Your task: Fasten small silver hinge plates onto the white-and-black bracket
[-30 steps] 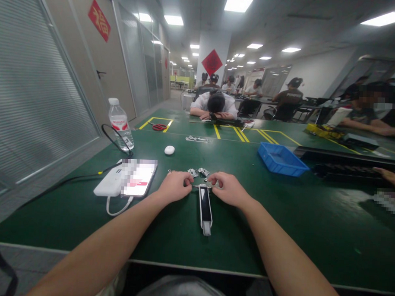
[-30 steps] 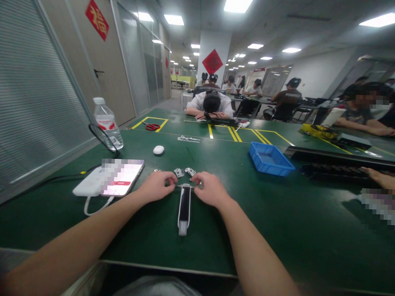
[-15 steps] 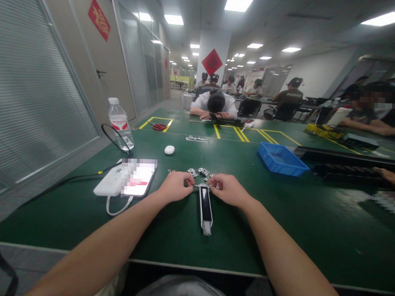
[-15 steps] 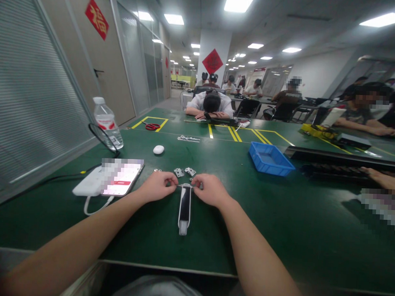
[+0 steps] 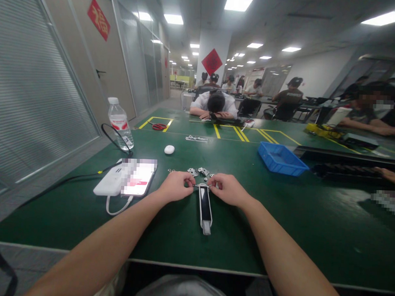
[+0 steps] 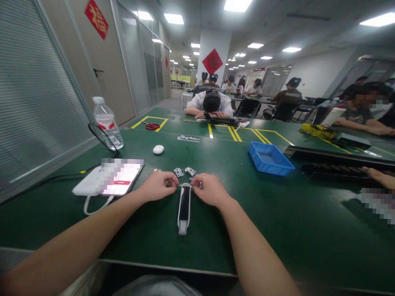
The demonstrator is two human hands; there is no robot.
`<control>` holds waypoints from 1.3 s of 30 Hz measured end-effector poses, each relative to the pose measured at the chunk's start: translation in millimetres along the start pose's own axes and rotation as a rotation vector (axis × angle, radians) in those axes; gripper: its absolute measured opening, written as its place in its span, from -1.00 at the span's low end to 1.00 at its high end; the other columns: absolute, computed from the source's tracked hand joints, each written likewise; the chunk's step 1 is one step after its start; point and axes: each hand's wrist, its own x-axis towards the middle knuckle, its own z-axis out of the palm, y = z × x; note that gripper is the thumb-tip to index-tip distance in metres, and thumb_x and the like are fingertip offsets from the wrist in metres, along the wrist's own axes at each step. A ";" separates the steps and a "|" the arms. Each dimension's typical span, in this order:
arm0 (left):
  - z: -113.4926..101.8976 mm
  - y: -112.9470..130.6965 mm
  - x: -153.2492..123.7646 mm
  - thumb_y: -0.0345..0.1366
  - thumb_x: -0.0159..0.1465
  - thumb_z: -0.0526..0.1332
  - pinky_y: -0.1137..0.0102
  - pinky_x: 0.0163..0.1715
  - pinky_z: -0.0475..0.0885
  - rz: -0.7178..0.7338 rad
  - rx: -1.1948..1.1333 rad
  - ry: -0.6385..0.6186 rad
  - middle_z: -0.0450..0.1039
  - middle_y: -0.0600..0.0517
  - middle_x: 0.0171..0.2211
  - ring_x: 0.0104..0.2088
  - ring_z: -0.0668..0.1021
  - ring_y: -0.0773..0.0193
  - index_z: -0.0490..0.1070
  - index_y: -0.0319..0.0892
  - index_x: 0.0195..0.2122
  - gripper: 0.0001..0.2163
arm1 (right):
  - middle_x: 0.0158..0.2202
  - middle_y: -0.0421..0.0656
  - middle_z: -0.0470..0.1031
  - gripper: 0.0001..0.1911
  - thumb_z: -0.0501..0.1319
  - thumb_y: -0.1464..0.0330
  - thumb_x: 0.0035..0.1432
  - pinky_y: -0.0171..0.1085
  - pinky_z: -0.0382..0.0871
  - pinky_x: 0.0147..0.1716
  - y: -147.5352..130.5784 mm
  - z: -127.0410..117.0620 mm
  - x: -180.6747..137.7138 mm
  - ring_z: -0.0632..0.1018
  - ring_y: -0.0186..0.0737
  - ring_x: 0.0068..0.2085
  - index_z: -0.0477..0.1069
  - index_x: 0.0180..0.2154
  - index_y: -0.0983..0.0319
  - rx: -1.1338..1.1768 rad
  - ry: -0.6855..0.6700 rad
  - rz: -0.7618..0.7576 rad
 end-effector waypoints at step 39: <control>-2.6 -4.4 4.0 -0.40 0.05 0.21 0.47 -0.41 0.41 -0.125 -0.162 -0.086 0.52 0.02 -0.48 -0.46 0.53 0.31 0.53 -0.26 -0.34 -0.83 | -0.44 -0.20 0.45 -0.83 0.17 0.50 0.01 -0.37 0.21 -0.42 0.6 -1.3 -0.3 0.36 -0.37 -0.47 0.50 -0.32 0.25 0.016 -0.024 0.010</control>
